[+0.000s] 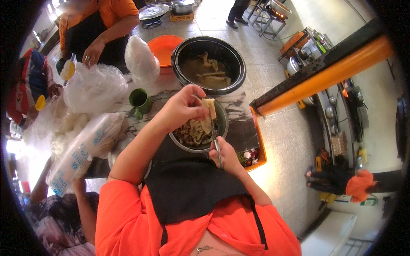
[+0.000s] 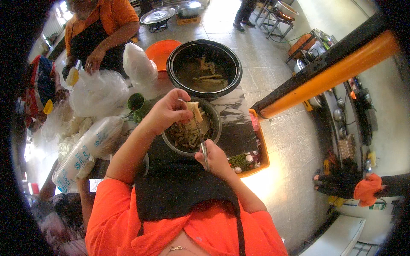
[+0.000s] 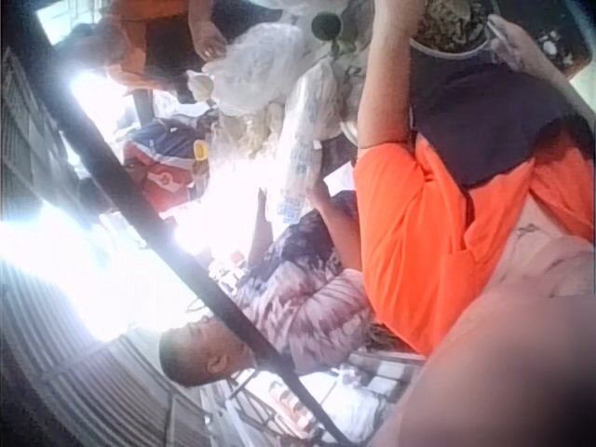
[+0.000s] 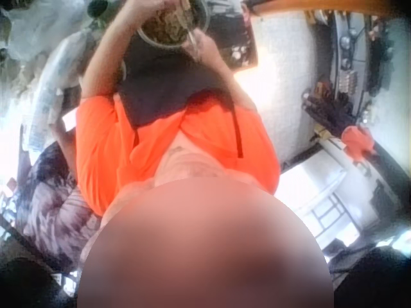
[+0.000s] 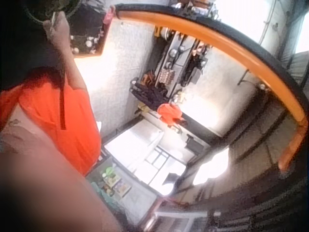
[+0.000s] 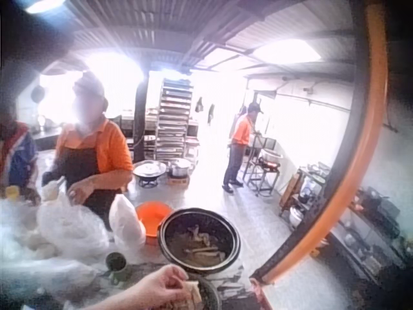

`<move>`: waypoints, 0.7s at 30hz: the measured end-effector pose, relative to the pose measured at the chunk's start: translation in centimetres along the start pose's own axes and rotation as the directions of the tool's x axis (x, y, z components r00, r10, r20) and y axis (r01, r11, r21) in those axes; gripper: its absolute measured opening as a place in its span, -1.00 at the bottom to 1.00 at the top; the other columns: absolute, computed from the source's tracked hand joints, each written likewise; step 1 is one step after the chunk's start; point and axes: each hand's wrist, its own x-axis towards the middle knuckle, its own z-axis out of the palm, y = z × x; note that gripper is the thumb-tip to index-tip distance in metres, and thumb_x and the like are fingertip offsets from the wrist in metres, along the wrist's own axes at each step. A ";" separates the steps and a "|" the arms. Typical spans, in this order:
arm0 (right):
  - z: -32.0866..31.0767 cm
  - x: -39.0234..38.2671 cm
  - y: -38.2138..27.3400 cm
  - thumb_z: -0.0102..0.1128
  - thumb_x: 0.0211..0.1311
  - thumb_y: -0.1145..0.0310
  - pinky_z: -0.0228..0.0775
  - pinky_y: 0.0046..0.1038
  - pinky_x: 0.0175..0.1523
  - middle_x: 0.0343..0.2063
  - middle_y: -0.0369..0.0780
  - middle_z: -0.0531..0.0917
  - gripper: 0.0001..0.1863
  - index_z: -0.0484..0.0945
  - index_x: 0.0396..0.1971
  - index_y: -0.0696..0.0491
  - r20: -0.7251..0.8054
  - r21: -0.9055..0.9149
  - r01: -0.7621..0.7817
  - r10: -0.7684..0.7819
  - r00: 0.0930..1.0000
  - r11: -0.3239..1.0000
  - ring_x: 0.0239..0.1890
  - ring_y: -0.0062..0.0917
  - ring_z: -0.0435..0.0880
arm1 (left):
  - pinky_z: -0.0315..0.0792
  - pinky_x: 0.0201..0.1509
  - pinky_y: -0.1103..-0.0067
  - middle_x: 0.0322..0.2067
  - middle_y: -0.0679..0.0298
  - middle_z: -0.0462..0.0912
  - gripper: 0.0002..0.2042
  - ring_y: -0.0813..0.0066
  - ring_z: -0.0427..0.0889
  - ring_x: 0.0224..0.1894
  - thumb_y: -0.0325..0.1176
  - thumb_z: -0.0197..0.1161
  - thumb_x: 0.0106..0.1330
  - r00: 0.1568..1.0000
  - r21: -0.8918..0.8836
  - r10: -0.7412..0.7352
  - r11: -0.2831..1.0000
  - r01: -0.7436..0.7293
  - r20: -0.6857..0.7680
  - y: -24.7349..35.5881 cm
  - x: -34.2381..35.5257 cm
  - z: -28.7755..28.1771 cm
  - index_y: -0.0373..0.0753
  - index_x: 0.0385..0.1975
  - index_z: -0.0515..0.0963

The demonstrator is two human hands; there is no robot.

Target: The person uses kitchen shears to cut pieces of cooked food held in the left hand over a metal bowl. The cut pieces fall into the bowl. Another person in an orange shirt and black apron works at the same table, handling plastic bags and a yellow scoop.

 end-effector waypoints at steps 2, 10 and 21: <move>-0.1 0.1 -0.4 0.09 0.05 -0.22 0.29 -0.33 -0.38 -0.63 -0.11 0.39 -0.39 0.27 -0.47 0.12 -0.020 -0.012 0.027 -0.027 0.999 1.000 -0.53 -0.19 0.42 | 0.43 -0.38 0.68 -0.46 0.31 0.51 -0.68 0.60 0.52 -0.44 -0.54 0.26 0.11 1.000 0.010 -0.010 1.000 0.010 0.013 -0.4 -0.2 0.4 -0.23 -0.21 0.28; 0.3 0.1 0.3 0.08 0.11 -0.14 0.28 -0.32 -0.39 -0.63 -0.10 0.41 -0.45 0.27 -0.47 0.12 -0.007 -0.029 -0.005 0.005 1.000 1.000 -0.54 -0.18 0.43 | 0.43 -0.38 0.68 -0.47 0.28 0.52 -0.69 0.59 0.53 -0.44 -0.55 0.27 0.10 1.000 0.030 -0.009 1.000 0.008 0.015 -0.7 -0.1 0.3 -0.25 -0.24 0.27; 0.3 0.0 0.0 0.01 0.14 -0.18 0.27 -0.32 -0.38 -0.61 -0.10 0.40 -0.44 0.29 -0.46 0.12 0.001 -0.012 0.009 -0.009 1.000 1.000 -0.55 -0.23 0.39 | 0.43 -0.42 0.66 -0.45 0.27 0.52 -0.68 0.59 0.51 -0.47 -0.55 0.28 0.10 0.996 0.030 -0.053 0.998 0.051 0.075 -2.6 -0.3 0.3 -0.25 -0.27 0.24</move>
